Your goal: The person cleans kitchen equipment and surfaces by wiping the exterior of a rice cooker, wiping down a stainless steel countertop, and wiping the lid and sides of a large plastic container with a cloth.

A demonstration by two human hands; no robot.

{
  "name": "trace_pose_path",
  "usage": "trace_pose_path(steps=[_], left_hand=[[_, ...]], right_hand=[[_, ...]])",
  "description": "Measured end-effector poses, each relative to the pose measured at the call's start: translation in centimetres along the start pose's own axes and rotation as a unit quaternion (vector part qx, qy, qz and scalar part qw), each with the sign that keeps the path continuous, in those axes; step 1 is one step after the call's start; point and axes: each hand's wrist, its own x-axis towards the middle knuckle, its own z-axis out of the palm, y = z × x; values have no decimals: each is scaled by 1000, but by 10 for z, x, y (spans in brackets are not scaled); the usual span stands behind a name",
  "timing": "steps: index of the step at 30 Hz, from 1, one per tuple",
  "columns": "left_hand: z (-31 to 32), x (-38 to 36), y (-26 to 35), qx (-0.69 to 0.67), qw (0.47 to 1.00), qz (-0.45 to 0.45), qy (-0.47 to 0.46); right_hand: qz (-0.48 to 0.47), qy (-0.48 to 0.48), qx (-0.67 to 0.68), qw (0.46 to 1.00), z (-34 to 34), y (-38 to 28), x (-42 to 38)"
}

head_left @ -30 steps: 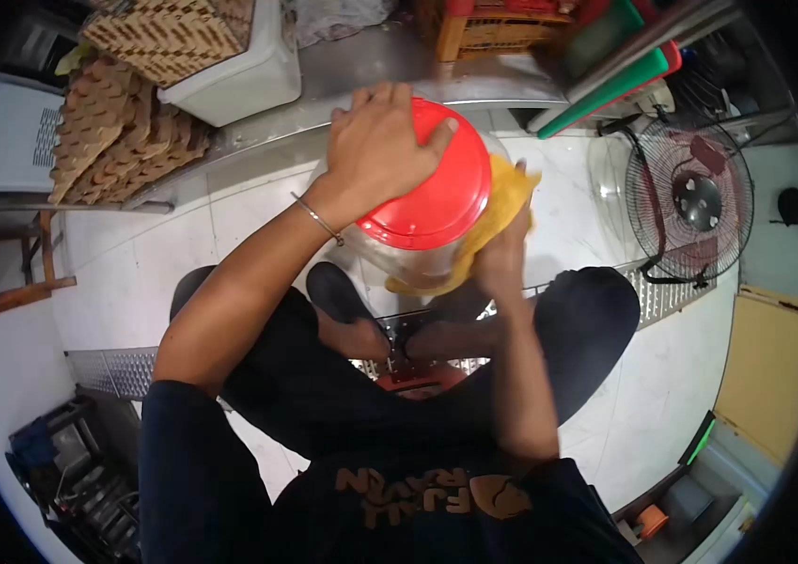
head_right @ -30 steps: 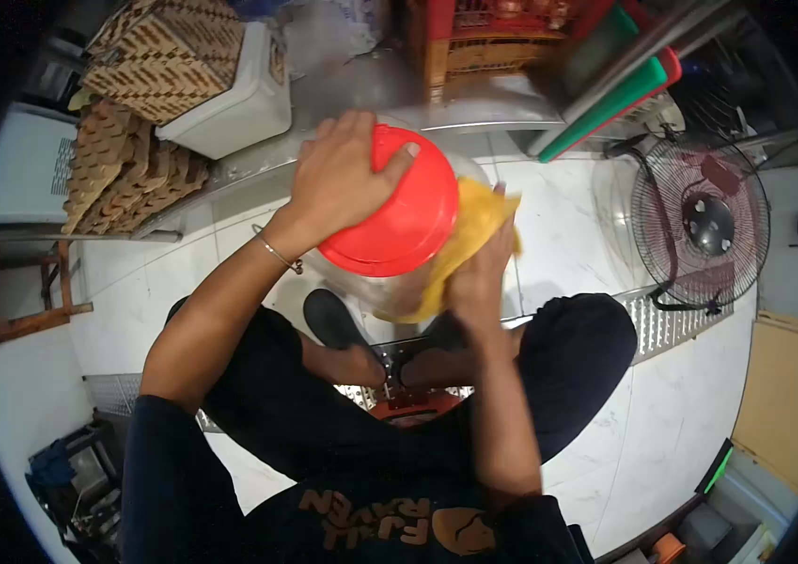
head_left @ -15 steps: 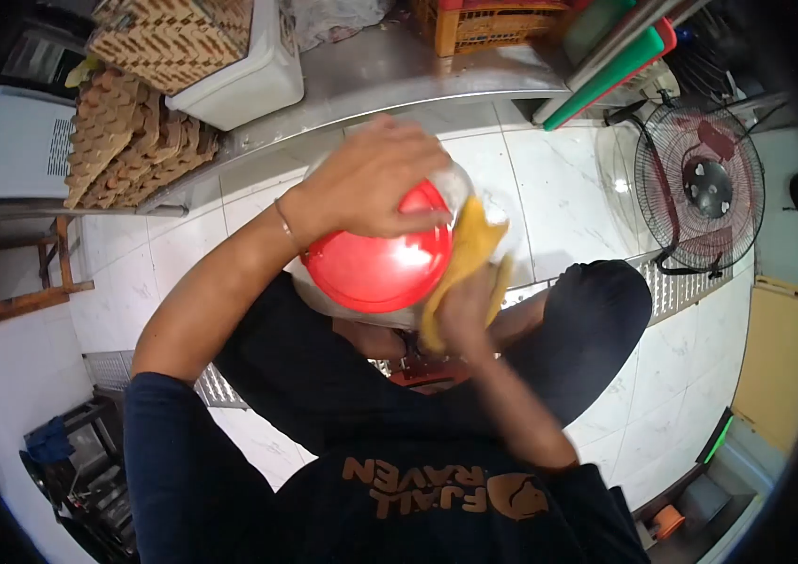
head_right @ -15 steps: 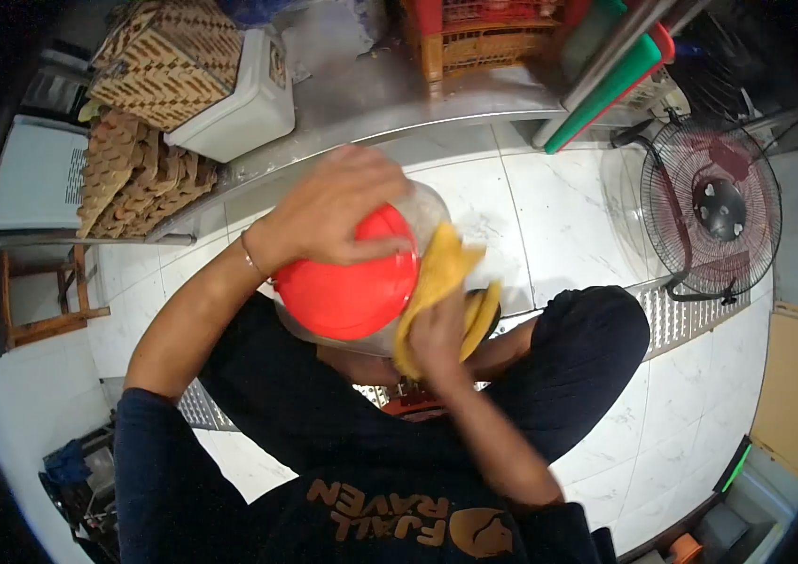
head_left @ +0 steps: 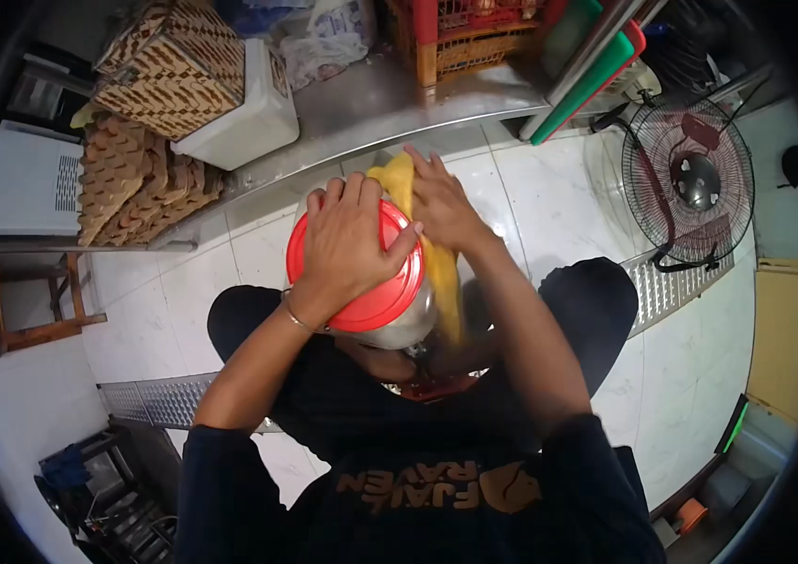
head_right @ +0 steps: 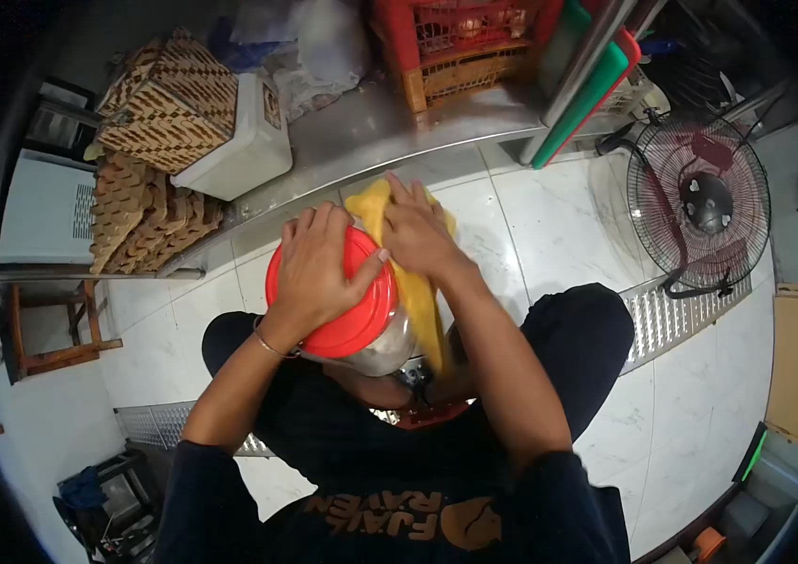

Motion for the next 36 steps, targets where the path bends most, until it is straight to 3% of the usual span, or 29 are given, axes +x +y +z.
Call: trace_pose_path(steps=[1,4,5,7,8,9,10,12,13,16,18,22,25,27,28,30,31,33,34,36], left_hand=[[-3,-6,5,4,1000,-3,4],[-4,-29,27,125,965,-156,173],[-2,-33,29,125,964,-155,178],[6,-39,31,76,960,-233,137],[11,-42,32,48,953,-279,110],[10,-41,25,42,951,-287,108],[5,-41,11,16,976,-197,96],[-8,-35,-19,-38,997,-5,73],[-13,-28,-30,-40,997,-1,72],[-17,-12,-55,-70,976,202,-46],[-17,-10,-56,-74,972,216,-53],[-25,-6,-58,-84,966,238,-55],[-28,-5,-59,-86,965,240,-62],[-26,-7,-61,-91,962,252,-57],[-25,-7,-62,-91,961,257,-54],[-23,-2,-68,-107,960,254,-49],[-20,1,-72,-132,956,256,-50],[-15,-2,-79,-154,957,240,-48],[-13,1,-83,-106,965,239,-13],[-12,3,-87,-8,969,240,56]], right_hand=[[-6,1,1,1000,0,-2,6],[-56,67,-11,996,6,-2,28],[-60,70,-13,996,6,1,25],[47,14,152,987,7,6,5],[45,6,147,988,5,-1,-8],[53,48,184,980,-1,-14,-25],[64,91,221,969,-1,-22,-46],[131,130,139,973,24,-33,-99],[122,142,132,973,34,-48,-123],[116,179,135,968,44,-93,-145],[127,209,145,959,50,-94,-143],[97,166,219,957,38,-55,-96],[39,100,192,976,16,-25,-44],[-82,-24,116,990,1,-13,-1],[-91,-24,118,989,-1,-14,20],[-53,-173,267,946,-3,-22,58],[-62,-180,267,945,-1,-18,71],[102,-255,345,898,10,-7,79],[92,-264,346,896,14,-4,71],[22,-41,106,993,18,-11,38]])
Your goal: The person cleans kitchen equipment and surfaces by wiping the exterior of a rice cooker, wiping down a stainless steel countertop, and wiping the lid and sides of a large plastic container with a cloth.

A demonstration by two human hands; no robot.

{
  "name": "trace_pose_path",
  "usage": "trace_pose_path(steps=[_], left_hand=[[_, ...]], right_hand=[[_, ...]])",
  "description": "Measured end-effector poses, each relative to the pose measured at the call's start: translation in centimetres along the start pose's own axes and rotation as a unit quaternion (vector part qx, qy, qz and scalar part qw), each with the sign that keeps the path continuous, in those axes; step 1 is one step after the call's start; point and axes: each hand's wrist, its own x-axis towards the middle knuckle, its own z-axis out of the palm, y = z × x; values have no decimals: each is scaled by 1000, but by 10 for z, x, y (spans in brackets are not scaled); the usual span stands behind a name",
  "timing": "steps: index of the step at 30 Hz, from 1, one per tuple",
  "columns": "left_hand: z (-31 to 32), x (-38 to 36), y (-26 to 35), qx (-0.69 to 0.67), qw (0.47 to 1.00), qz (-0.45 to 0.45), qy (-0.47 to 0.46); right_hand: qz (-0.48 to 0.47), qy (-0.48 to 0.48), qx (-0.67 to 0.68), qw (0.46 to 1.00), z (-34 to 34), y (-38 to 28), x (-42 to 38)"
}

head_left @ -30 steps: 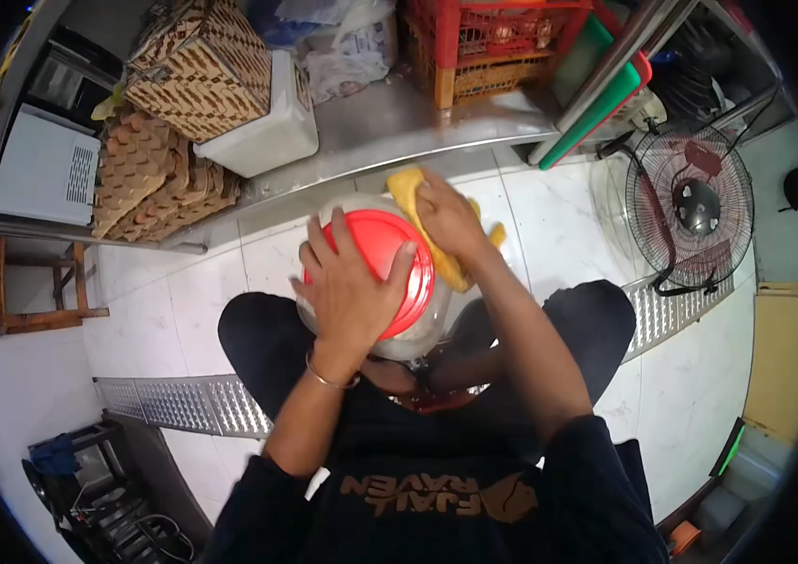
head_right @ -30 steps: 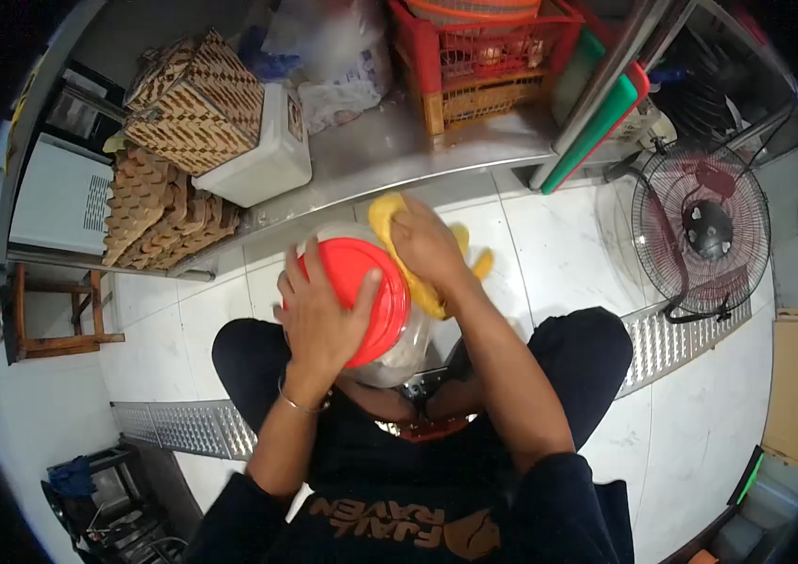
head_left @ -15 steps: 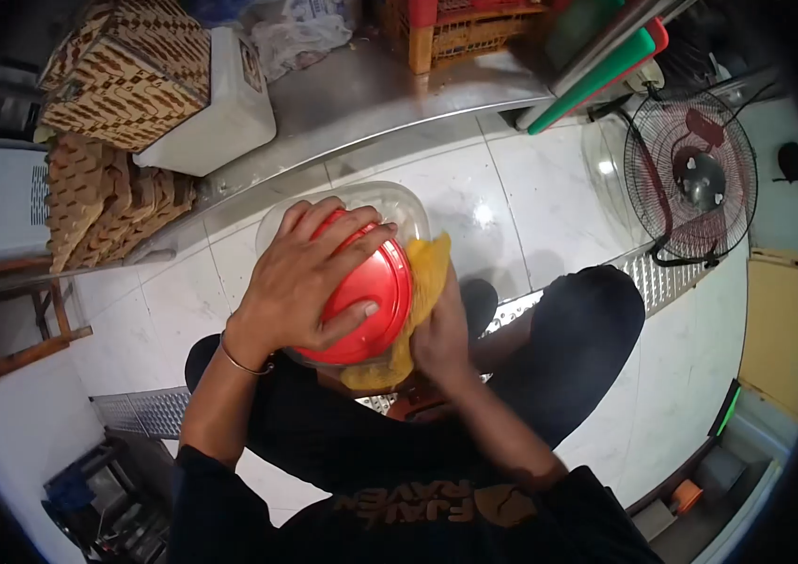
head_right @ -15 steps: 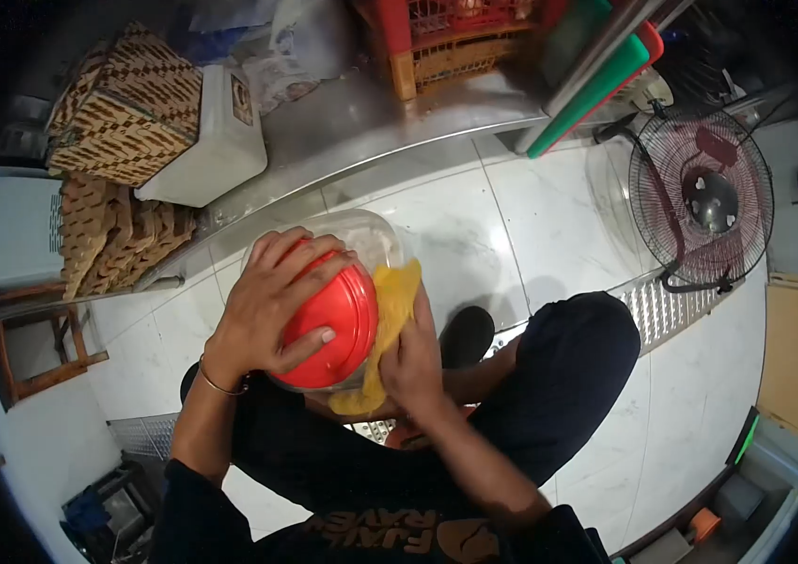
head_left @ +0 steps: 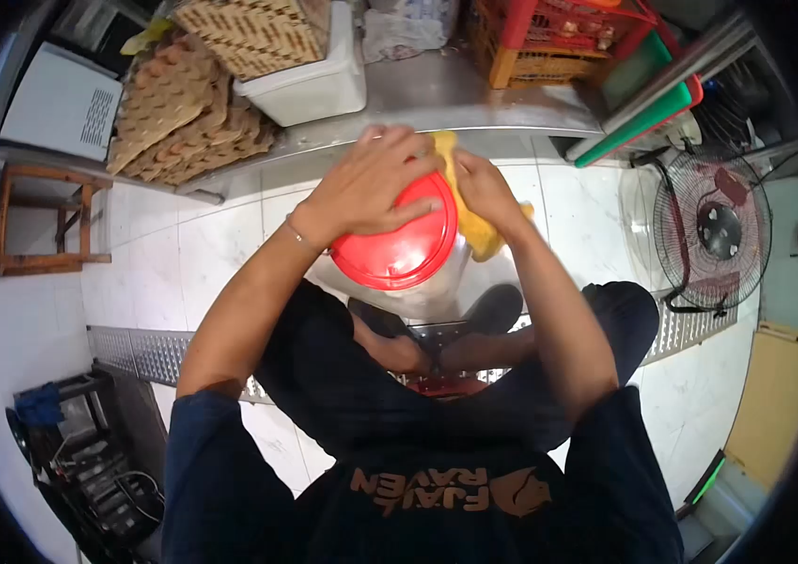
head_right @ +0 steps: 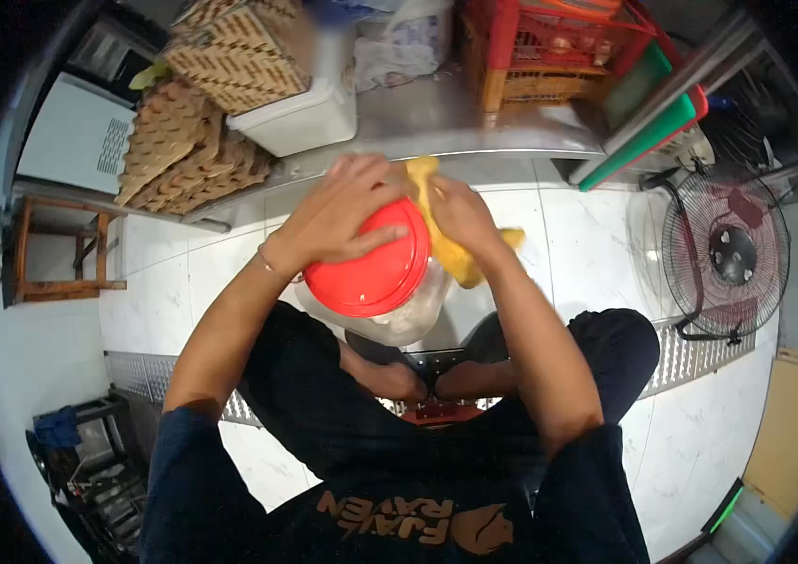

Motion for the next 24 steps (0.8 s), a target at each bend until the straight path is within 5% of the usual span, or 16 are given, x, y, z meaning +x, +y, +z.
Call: trace_pose_path(steps=[1,4,6,10,14,17,24], left_hand=[[3,-6,6,5,1000,-5,1],[16,-16,41,160,893,-420,37],[16,-18,74,91,902,-419,50],[15,-4,107,1,940,-337,44],[8,1,129,-25,963,-268,29],[7,1,134,-31,967,-252,25],[9,-4,147,-8,967,-252,27]], right_hand=[[21,71,13,997,13,-2,-21],[91,185,82,975,41,-21,-108],[15,283,-9,959,66,-37,-157],[60,267,32,961,55,-42,-199],[36,144,114,982,10,-16,-192],[-94,53,22,994,-15,2,-152],[-198,-143,-140,960,-27,-45,-28]])
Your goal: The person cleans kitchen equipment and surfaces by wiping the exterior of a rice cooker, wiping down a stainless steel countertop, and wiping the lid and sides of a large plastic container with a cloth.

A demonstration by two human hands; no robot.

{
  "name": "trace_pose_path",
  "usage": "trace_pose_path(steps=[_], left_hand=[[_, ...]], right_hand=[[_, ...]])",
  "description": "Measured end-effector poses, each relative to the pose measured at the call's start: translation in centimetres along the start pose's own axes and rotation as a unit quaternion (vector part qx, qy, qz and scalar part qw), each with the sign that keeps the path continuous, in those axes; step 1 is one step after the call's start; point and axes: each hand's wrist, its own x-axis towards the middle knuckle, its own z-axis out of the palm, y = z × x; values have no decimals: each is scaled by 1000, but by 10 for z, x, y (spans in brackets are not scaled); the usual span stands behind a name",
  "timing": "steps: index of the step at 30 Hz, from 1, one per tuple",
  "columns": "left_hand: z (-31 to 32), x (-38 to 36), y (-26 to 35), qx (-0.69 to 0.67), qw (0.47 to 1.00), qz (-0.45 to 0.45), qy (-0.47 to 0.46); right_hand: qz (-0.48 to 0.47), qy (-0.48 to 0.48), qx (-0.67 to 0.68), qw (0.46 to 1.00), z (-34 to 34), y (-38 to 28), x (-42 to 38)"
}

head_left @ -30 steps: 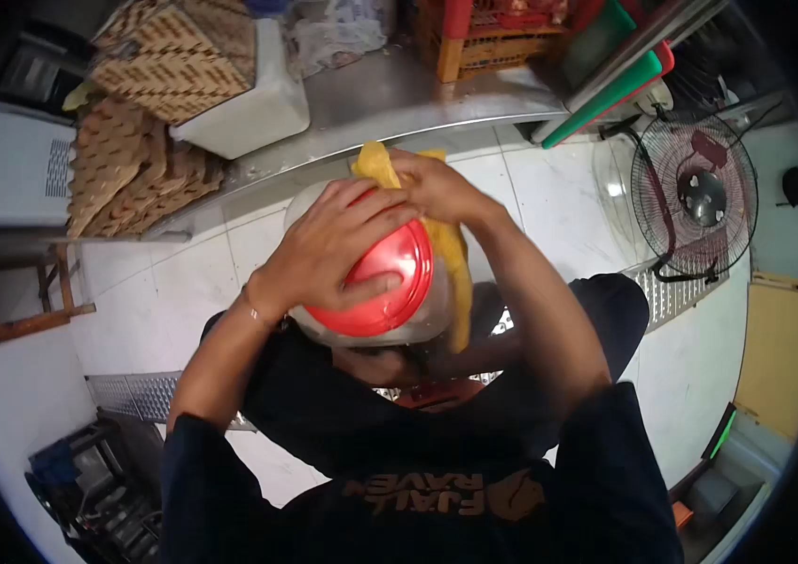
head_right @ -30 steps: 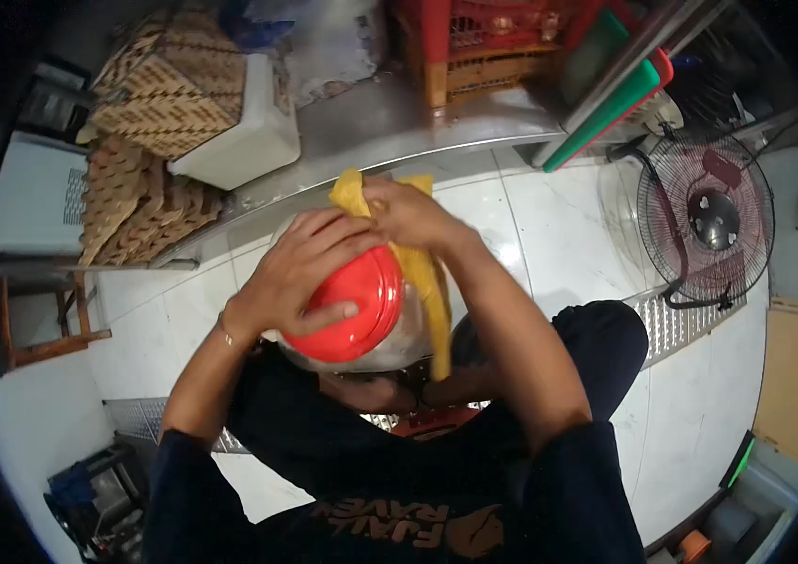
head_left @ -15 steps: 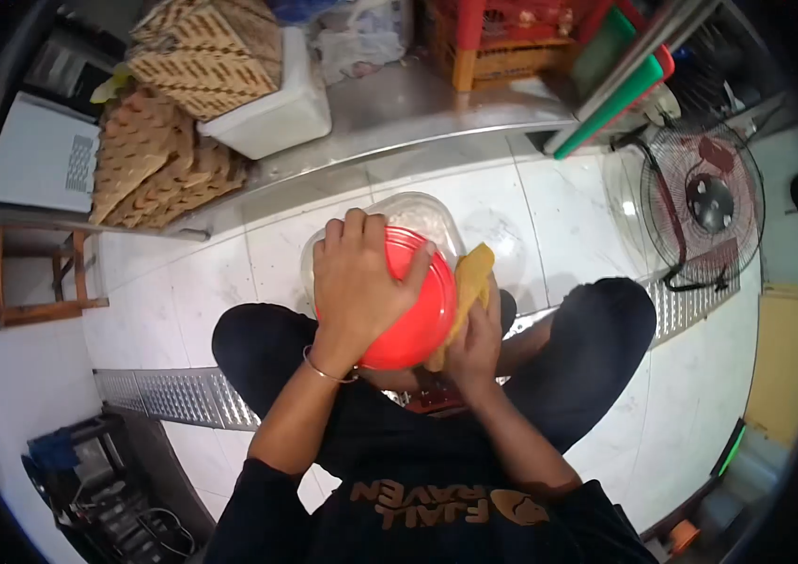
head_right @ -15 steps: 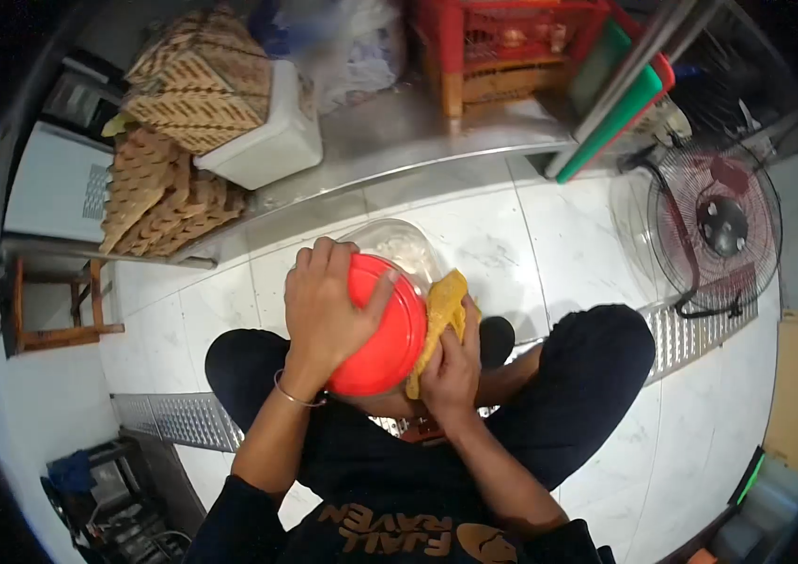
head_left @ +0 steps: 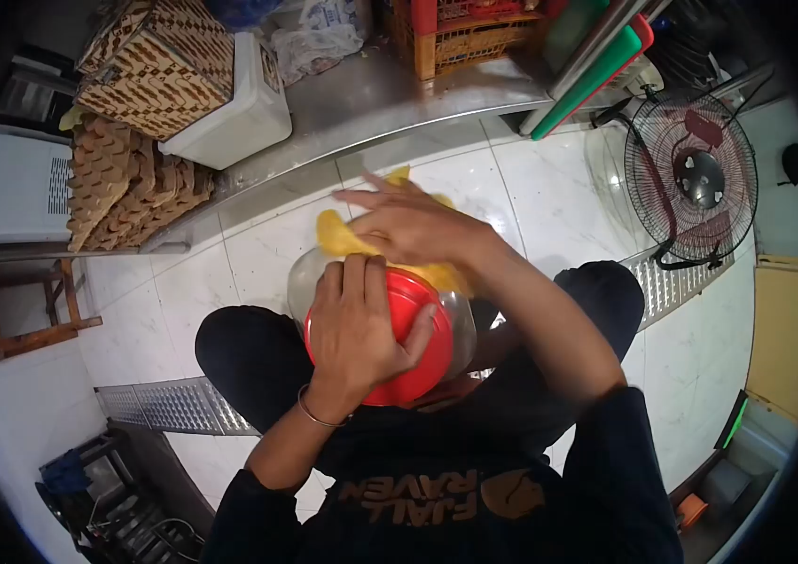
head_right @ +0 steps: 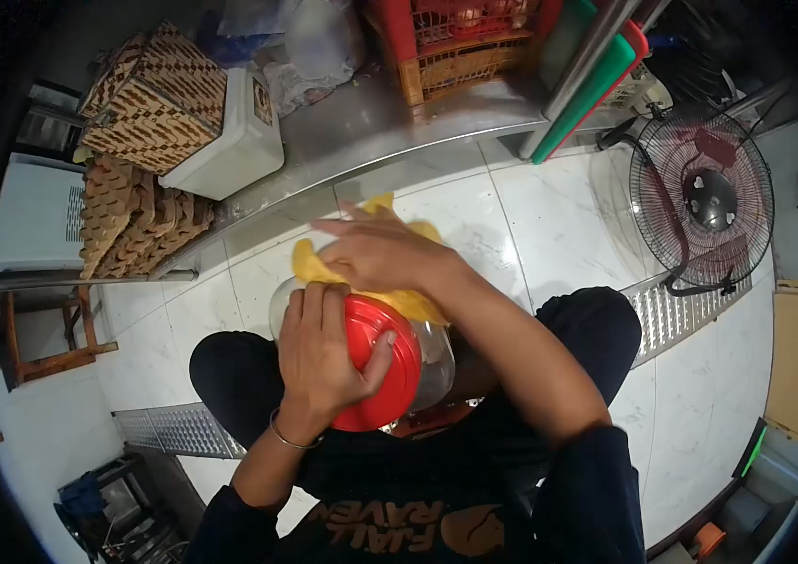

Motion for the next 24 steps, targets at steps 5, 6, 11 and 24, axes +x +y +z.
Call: trace_pose_path(steps=[5,6,11,24], left_hand=[[6,-18,13,-31,998,5,52],[7,-23,11,-39,996,21,73],[14,-32,6,-52,990,66,114],[16,-28,10,-21,993,95,62]], right_hand=[[8,-107,125,986,11,-8,28],[19,-93,177,980,14,-7,24],[103,20,122,987,-16,-27,-79],[174,-281,119,936,-6,-30,11]])
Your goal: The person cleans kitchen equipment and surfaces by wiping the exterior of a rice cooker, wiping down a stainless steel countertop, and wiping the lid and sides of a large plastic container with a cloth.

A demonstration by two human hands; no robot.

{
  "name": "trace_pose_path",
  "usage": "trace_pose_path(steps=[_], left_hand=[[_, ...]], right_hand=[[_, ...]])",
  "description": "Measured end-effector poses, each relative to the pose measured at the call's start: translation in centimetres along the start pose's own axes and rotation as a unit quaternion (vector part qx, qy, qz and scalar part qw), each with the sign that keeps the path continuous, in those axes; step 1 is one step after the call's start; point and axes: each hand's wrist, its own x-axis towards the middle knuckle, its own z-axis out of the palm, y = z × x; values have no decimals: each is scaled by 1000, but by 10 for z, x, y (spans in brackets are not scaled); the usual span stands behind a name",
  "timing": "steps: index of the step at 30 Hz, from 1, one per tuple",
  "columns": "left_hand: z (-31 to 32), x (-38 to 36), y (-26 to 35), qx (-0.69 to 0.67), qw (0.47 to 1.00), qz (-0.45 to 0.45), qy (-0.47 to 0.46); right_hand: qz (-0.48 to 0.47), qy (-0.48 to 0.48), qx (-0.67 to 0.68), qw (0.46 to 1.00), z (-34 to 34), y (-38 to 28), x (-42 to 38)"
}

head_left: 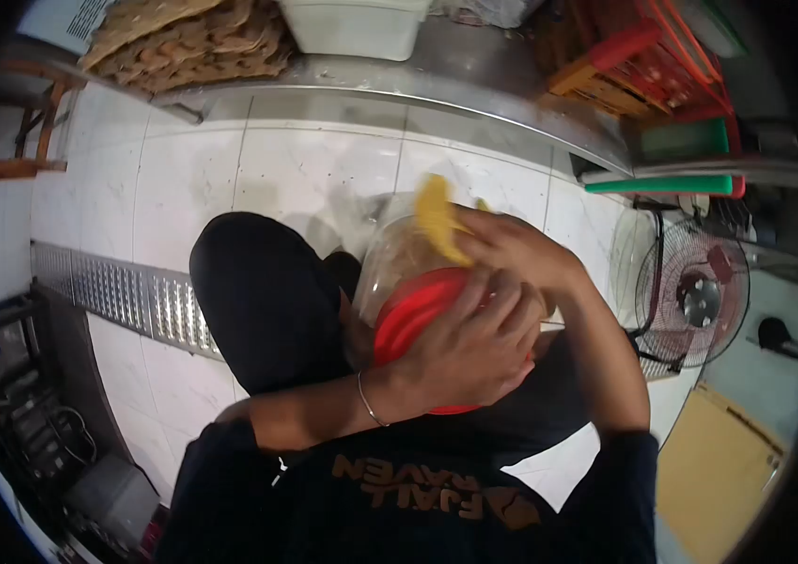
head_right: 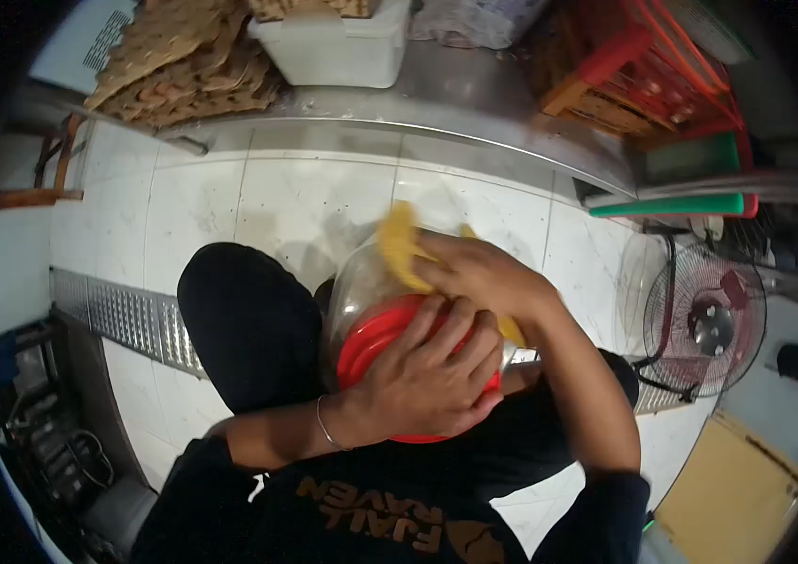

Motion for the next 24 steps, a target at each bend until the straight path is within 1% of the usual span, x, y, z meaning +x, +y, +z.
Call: trace_pose_path(steps=[2,4,5,7,8,9,10,11,12,13,14,15,16,17,18,19,20,21,23,24], left_hand=[[-4,-4,-1,-10,999,29,-23],[-8,-5,-5,-15,998,55,-37],[-12,-5,-9,-47,996,54,-48],[-17,-7,-13,-123,987,57,-86],[-18,-6,-13,-135,983,71,-99],[-17,-2,-14,-121,986,49,-102],[-16,3,-15,-105,989,28,-103],[-14,9,-18,-87,991,8,-102],[-12,12,-20,-96,989,22,-113],[-10,15,-25,-71,993,17,-96],[-8,21,-30,-43,996,12,-76],[-5,29,-37,-50,995,26,-82],[-2,39,-44,-46,995,1,-94],[2,47,-46,-40,993,-25,-104],[8,53,-44,-42,993,-17,-106],[14,57,-42,-42,994,-21,-102],[20,59,-42,-39,994,-27,-99],[23,60,-42,-34,994,-34,-97],[18,64,-44,-24,994,-30,-98],[14,65,-45,-21,995,-27,-97]], right_hand=[[-103,-56,41,992,16,-7,52],[-122,-139,-39,982,16,-29,83],[-117,-128,-33,984,10,-27,87],[-139,-155,108,972,8,-12,83],[-150,-164,181,958,9,0,77],[-142,-152,196,958,8,18,70],[-94,-117,287,946,6,40,58],[-48,-79,374,923,5,60,43],[-41,-66,387,919,7,78,23],[13,-28,476,879,9,94,0],[64,10,556,828,12,104,-17],[66,23,565,822,29,119,-23],[167,147,504,835,56,140,-23],[216,209,468,831,75,137,-28],[267,268,431,819,93,134,-34],[210,368,583,693,119,103,-37],[141,446,706,532,137,80,-41],[139,445,709,529,144,68,-50],[28,445,707,549,147,51,-66],[30,443,713,543,147,49,-66]])
